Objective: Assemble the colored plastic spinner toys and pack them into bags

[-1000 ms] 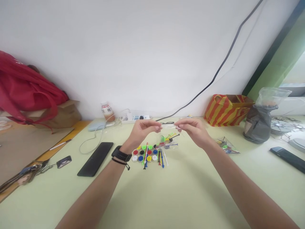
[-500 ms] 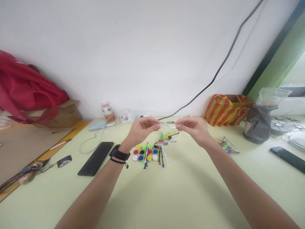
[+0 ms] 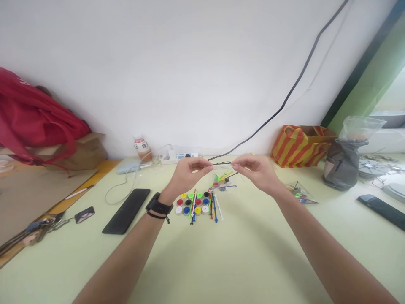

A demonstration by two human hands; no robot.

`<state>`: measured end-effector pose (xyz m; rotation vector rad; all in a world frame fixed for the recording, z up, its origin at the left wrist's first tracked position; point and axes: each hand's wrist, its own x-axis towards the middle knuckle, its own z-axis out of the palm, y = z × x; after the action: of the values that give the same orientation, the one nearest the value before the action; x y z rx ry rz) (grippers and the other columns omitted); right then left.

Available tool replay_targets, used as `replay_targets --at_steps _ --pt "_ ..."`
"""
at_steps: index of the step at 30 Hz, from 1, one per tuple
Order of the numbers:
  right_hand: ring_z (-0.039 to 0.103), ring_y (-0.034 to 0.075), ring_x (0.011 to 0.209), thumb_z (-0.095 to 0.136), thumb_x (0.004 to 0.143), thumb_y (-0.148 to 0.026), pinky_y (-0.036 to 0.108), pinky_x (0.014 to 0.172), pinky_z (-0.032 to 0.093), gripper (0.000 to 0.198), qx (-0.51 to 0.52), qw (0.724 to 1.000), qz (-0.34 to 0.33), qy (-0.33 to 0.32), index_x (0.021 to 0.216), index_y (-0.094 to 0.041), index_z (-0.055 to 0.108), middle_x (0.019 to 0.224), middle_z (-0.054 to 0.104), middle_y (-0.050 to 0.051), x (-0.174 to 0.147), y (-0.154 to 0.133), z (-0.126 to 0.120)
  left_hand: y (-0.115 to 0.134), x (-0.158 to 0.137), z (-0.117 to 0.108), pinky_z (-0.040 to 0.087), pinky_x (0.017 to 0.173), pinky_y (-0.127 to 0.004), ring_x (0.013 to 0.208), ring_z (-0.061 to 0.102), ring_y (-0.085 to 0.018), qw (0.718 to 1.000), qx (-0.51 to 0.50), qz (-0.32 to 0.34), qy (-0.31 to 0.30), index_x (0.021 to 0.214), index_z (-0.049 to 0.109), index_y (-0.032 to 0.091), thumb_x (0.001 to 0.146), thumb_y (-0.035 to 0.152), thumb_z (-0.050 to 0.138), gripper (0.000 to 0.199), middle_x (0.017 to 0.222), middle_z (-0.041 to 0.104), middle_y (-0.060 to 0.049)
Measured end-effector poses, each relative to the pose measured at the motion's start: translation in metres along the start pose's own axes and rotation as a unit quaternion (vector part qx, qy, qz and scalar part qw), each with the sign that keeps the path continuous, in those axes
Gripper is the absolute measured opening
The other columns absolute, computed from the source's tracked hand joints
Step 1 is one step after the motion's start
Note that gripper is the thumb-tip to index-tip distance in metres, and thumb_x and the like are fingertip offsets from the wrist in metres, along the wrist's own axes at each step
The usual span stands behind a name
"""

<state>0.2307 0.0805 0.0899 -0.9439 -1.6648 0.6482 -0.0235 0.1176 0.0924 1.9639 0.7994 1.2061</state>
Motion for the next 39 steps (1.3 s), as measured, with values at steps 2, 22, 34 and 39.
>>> replay_targets --at_steps 2,22,34,39 --pt "0.07 0.023 0.083 0.076 0.087 -0.046 0.038 0.078 0.057 0.023 -0.023 1.0 -0.011 -0.003 0.09 -0.023 0.079 0.09 0.077 0.007 0.0 0.0 0.001 -0.001 0.0 0.0 0.06 0.081 -0.033 0.084 0.073 -0.021 1.0 0.008 0.006 0.002 0.09 0.077 0.017 0.086 0.04 0.078 0.024 0.09 0.079 -0.008" --pt "0.068 0.025 0.091 0.068 0.093 -0.051 0.041 0.083 0.054 0.029 -0.069 0.997 -0.031 -0.018 0.102 -0.024 0.077 0.097 0.076 0.008 -0.001 -0.006 -0.004 0.012 0.001 -0.003 0.057 0.075 -0.031 0.082 0.07 -0.02 0.997 0.064 0.03 -0.021 0.09 0.079 0.018 0.091 0.042 0.072 0.025 0.089 0.079 -0.007" --pt "0.069 0.024 0.089 0.072 0.092 -0.042 0.04 0.082 0.055 0.018 0.023 0.999 -0.044 -0.013 0.094 -0.025 0.077 0.093 0.075 0.007 -0.002 -0.008 -0.001 0.003 -0.001 -0.006 0.06 0.08 -0.034 0.084 0.073 -0.022 0.997 -0.074 0.001 0.017 0.09 0.081 0.018 0.082 0.034 0.082 0.018 0.089 0.079 -0.009" --pt "0.069 0.027 0.091 0.075 0.089 -0.039 0.043 0.081 0.054 0.014 0.023 0.998 -0.064 -0.016 0.089 -0.026 0.081 0.093 0.076 0.008 -0.003 -0.009 -0.004 0.004 -0.002 -0.005 0.059 0.075 -0.034 0.081 0.072 -0.022 0.997 -0.081 -0.002 -0.01 0.086 0.081 0.017 0.079 0.033 0.085 0.019 0.086 0.078 -0.009"
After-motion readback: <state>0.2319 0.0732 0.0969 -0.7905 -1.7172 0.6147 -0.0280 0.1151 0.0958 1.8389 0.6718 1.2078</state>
